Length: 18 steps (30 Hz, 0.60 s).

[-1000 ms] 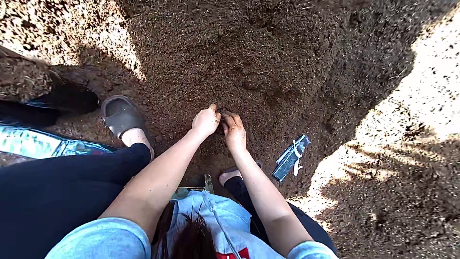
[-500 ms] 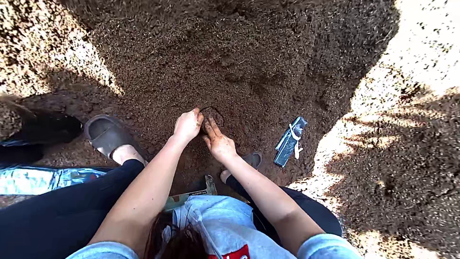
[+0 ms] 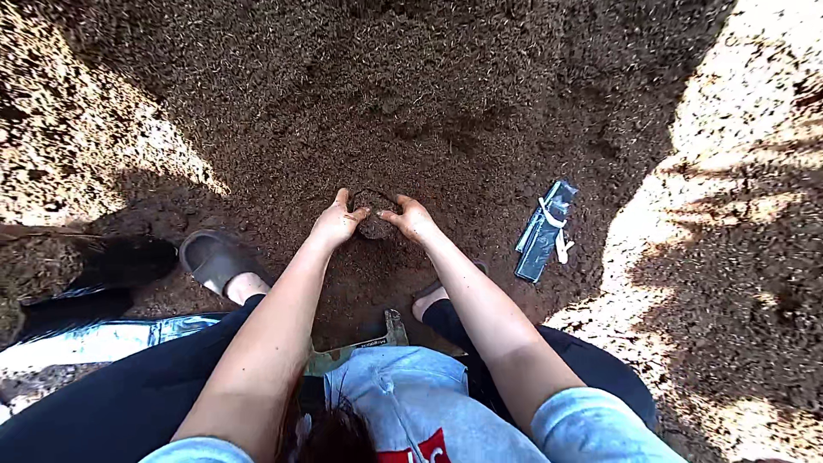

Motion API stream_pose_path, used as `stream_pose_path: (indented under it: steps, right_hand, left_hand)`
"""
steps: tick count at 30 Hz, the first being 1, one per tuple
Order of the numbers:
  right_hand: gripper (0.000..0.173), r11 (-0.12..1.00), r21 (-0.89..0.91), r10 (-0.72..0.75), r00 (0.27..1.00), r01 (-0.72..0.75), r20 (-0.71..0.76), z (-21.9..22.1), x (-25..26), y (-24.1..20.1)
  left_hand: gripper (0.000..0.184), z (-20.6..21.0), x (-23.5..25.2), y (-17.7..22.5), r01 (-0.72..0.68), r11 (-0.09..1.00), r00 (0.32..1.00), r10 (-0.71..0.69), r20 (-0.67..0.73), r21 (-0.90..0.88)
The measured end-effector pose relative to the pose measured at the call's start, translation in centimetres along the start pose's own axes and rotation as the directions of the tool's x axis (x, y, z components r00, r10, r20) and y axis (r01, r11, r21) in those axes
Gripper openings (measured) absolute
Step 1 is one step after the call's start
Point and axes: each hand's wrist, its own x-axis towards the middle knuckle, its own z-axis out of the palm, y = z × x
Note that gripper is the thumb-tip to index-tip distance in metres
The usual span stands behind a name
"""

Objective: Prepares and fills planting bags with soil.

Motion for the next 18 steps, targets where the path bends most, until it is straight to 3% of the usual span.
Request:
stream_pose_path:
  steps: [4, 7, 8, 10, 12, 13, 14, 16, 18]
  right_hand:
    - [0.055, 0.992, -0.121, 0.041, 0.998, -0.047, -0.05, 0.4, -0.4, -2.0]
    - [0.061, 0.996, -0.081, -0.011, 0.979, 0.028, 0.206, -3.0, 0.9, -1.4]
    - [0.06, 0.999, -0.008, -0.043, 0.961, 0.047, 0.272, -4.7, 1.2, -1.0]
    - [0.057, 0.989, 0.127, -0.103, 0.966, 0.075, 0.237, -7.6, 3.2, 0.7]
    - [0.059, 0.99, 0.055, -0.129, 0.991, 0.128, 0.016, -9.3, 7.5, 3.6]
    - [0.065, 0.992, -0.013, -0.125, 0.988, 0.124, -0.088, -9.3, 10.0, 5.7]
    - [0.072, 0.992, -0.066, -0.116, 0.98, 0.106, -0.164, -8.7, 11.8, 7.7]
    - [0.083, 0.993, -0.098, -0.083, 0.971, 0.062, -0.224, -5.9, 13.3, 10.5]
    - [0.071, 0.988, -0.153, -0.071, 0.965, 0.032, -0.253, -2.0, 13.0, 11.7]
  left_hand:
    - [0.061, 0.2, 0.0, 0.7, -0.001, 0.995, 0.999, 0.005, -0.043, 0.104]
    - [0.05, 1.2, -1.5, 0.7, -0.028, 0.961, 0.973, 0.09, -0.212, 0.277]
    - [0.056, 1.9, -2.2, 0.2, -0.07, 0.949, 0.946, 0.161, -0.283, 0.307]
    - [0.092, 3.3, -3.1, -0.9, -0.193, 0.906, 0.883, 0.328, -0.336, 0.376]
    - [0.124, 4.7, -2.6, -1.0, -0.303, 0.833, 0.837, 0.465, -0.289, 0.463]
    - [0.129, 5.4, -2.0, -0.9, -0.334, 0.804, 0.824, 0.502, -0.261, 0.492]
    - [0.124, 5.8, -1.2, -0.8, -0.365, 0.785, 0.805, 0.536, -0.254, 0.5]
    - [0.093, 5.9, 0.3, -0.1, -0.447, 0.769, 0.756, 0.598, -0.268, 0.457]
    - [0.05, 5.3, 1.0, 0.3, -0.505, 0.776, 0.732, 0.617, -0.289, 0.378]
